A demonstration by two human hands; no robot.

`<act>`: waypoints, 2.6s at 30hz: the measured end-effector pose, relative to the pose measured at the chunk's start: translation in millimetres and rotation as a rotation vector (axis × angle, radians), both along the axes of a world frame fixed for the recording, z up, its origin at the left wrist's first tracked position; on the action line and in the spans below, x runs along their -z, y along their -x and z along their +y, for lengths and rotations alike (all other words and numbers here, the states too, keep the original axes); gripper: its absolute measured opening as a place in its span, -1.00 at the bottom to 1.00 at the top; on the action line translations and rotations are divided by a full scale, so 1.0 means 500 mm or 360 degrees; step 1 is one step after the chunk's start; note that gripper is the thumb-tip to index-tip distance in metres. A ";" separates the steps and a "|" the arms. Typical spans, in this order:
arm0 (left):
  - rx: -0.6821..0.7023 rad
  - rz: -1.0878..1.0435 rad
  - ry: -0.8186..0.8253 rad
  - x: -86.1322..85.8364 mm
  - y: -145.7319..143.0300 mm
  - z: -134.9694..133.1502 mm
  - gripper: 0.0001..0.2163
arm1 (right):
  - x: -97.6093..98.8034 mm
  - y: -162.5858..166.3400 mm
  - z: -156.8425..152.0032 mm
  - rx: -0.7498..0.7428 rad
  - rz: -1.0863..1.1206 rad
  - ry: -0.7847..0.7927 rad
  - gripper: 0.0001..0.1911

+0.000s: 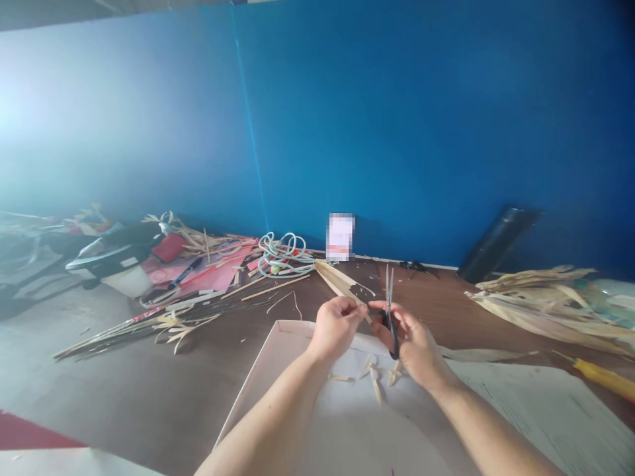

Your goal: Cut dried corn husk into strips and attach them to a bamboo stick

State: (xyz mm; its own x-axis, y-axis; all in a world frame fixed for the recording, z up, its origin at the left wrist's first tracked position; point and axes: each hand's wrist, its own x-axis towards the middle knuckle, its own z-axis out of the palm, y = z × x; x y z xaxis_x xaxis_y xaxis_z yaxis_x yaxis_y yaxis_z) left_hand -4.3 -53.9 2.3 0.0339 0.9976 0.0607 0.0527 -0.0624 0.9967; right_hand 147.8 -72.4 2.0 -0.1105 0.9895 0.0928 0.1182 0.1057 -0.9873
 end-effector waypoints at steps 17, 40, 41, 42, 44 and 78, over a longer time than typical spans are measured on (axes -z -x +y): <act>-0.0057 0.0076 -0.0150 0.001 -0.007 -0.004 -0.71 | 0.005 -0.001 0.002 0.0024 -0.0013 -0.0054 -0.59; -0.0112 0.0123 -0.0188 -0.011 0.000 -0.010 -0.73 | 0.010 0.003 0.003 -0.0003 0.0077 -0.0020 -0.59; -0.0111 0.0120 -0.0185 -0.010 0.000 -0.009 -0.72 | 0.011 0.003 0.003 -0.0003 0.0080 -0.0022 -0.58; -0.0118 0.0113 -0.0176 -0.009 0.000 -0.008 -0.71 | 0.013 0.002 0.004 -0.0005 0.0082 -0.0024 -0.58; -0.0149 0.0110 -0.0164 -0.007 -0.001 -0.007 -0.72 | 0.015 0.001 0.004 -0.0009 0.0087 -0.0026 -0.57; 0.0173 -0.0552 0.0260 -0.009 -0.016 -0.003 -0.73 | -0.007 -0.001 -0.003 0.0192 0.0028 -0.0060 -0.61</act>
